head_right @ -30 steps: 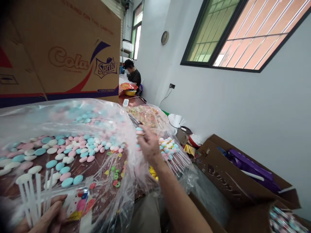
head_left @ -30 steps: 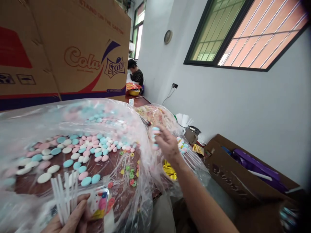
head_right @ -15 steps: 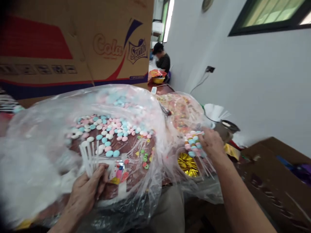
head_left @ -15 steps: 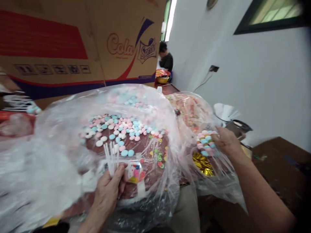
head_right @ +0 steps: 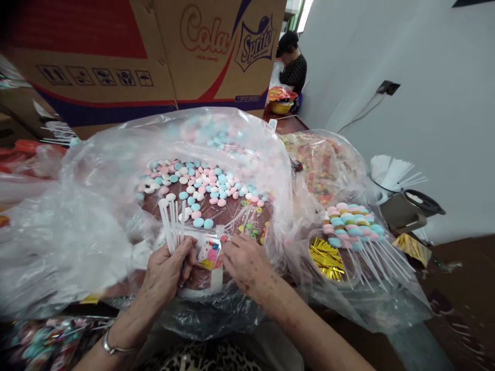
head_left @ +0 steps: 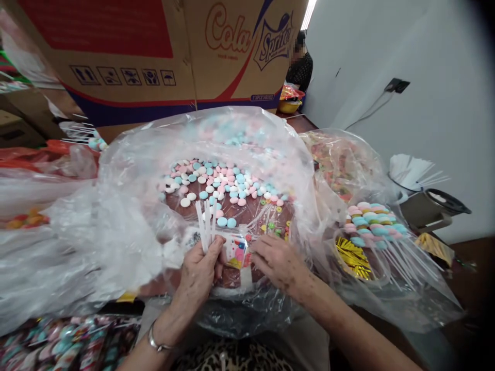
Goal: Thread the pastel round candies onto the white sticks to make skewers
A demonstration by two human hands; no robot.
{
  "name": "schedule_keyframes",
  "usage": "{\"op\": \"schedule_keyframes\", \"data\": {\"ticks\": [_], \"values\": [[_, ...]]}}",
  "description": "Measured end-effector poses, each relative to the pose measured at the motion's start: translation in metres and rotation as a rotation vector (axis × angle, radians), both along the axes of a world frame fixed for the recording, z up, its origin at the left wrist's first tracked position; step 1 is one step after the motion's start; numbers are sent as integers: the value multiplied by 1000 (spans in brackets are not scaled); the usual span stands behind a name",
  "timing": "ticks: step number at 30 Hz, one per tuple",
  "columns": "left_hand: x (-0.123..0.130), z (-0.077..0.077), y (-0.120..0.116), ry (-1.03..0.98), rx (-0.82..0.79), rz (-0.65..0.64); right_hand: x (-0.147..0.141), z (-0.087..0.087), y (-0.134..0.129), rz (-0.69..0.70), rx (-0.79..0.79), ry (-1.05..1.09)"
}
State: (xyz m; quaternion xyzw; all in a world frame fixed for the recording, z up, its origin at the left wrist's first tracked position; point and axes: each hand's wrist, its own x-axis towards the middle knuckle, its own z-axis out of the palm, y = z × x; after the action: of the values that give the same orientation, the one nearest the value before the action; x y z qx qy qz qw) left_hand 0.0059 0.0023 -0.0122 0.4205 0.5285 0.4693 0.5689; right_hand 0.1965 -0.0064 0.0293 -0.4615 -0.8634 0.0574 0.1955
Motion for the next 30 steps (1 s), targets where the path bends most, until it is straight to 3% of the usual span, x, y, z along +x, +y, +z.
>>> {"op": "schedule_keyframes", "data": {"ticks": [7, 13, 16, 20, 23, 30], "values": [[-1, -6, 1, 26, 12, 15, -20, -10, -6, -81, -13, -210], [0, 0, 1, 109, -19, 10, -24, -21, -14, -44, 38, -158], [0, 3, 1, 121, -51, -3, -16, -14, -5, -25, -65, 16], [1, 2, 1, 86, -39, -16, 7, -2, 21, -156, -99, 232], [1, -1, 1, 67, -32, -13, 25, -4, 39, -241, -49, 198], [2, -2, 0, 48, -33, -11, 39, -17, 49, -225, -35, 145]]}}
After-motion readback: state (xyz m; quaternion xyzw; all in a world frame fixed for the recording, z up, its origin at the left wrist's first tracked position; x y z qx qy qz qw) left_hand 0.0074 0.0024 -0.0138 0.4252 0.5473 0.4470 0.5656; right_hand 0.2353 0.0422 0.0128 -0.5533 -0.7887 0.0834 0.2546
